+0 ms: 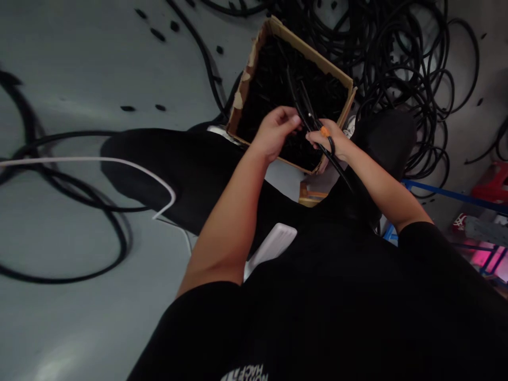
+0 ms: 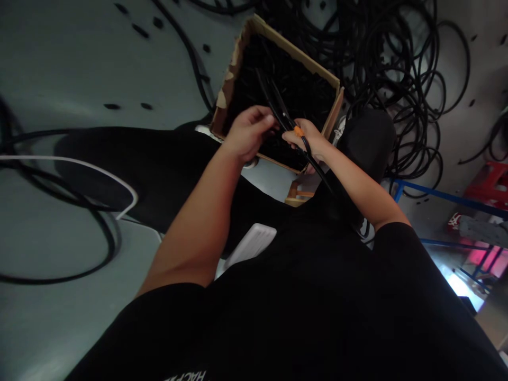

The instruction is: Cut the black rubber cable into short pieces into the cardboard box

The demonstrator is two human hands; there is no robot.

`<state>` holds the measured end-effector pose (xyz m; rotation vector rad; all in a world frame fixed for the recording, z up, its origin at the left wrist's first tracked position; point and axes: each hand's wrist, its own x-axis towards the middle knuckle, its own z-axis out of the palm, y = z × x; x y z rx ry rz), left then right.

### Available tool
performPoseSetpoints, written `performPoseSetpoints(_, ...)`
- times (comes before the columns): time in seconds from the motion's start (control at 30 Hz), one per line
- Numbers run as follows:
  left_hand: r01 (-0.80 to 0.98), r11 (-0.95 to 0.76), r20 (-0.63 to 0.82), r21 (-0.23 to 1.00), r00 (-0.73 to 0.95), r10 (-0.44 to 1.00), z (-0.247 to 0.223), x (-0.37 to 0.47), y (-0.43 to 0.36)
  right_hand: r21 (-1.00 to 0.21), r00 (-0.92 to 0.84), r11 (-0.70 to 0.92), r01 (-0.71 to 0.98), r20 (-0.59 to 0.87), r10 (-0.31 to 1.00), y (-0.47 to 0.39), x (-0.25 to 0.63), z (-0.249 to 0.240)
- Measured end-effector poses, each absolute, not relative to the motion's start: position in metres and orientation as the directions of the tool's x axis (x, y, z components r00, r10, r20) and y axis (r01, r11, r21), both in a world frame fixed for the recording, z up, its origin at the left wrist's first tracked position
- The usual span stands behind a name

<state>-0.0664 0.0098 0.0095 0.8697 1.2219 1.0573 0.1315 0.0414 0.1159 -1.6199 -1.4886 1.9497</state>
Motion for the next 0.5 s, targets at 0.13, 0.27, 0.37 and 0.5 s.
performPoseSetpoints(0.13, -0.034, 0.232, -0.23, 0.972, 0.054, 0.972, 0.027, -0.052, 0.005, -0.763, -0.373, -0.446, 0.468, -0.628, 0.683, 0.043, 0.128, 0.117)
performPoseSetpoints(0.27, -0.024, 0.233, -0.234, 0.972, -0.063, 0.97, 0.041, -0.056, 0.011, -0.763, -0.39, -0.362, 0.535, -0.603, 0.696, 0.047, 0.127, 0.123)
performPoseSetpoints(0.37, -0.096, 0.241, -0.25, 0.966, -0.095, 0.964, 0.034, -0.068, 0.019, -0.729, -0.386, -0.245, 0.638, -0.579, 0.718, 0.053, 0.133, 0.13)
performPoseSetpoints(0.5, 0.019, 0.226, -0.221, 0.974, -0.134, 0.966, 0.02, -0.079, 0.023, -0.654, -0.399, -0.07, 0.754, -0.54, 0.741, 0.059, 0.148, 0.132)
